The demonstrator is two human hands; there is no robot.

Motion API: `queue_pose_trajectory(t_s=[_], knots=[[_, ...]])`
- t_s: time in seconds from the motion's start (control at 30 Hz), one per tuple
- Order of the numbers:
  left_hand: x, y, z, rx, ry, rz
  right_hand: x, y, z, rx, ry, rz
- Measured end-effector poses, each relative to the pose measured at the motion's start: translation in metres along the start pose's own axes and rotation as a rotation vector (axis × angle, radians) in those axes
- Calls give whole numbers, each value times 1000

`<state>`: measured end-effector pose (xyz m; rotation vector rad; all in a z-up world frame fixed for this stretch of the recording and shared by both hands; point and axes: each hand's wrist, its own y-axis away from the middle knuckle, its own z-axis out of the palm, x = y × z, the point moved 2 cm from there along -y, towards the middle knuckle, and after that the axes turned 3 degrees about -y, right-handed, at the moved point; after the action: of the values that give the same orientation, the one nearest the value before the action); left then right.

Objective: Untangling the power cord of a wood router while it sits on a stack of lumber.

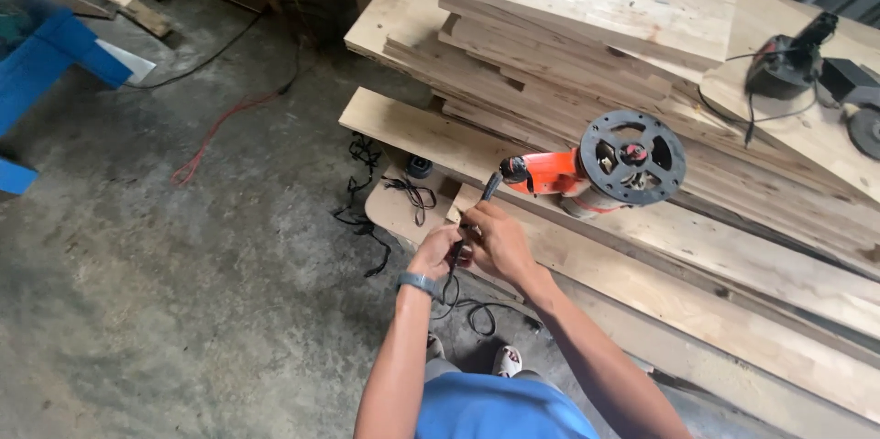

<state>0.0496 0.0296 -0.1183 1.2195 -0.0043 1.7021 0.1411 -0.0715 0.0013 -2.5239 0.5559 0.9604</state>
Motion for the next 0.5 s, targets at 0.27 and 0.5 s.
queue_pose_trajectory(t_s=[0.27,0.5], knots=[[55,47,20,-227,62,-13,-29,-21,-27,-65,70,87],[82,47,-1,-260,-160,431,-42,-39,-44,-225,145,141]])
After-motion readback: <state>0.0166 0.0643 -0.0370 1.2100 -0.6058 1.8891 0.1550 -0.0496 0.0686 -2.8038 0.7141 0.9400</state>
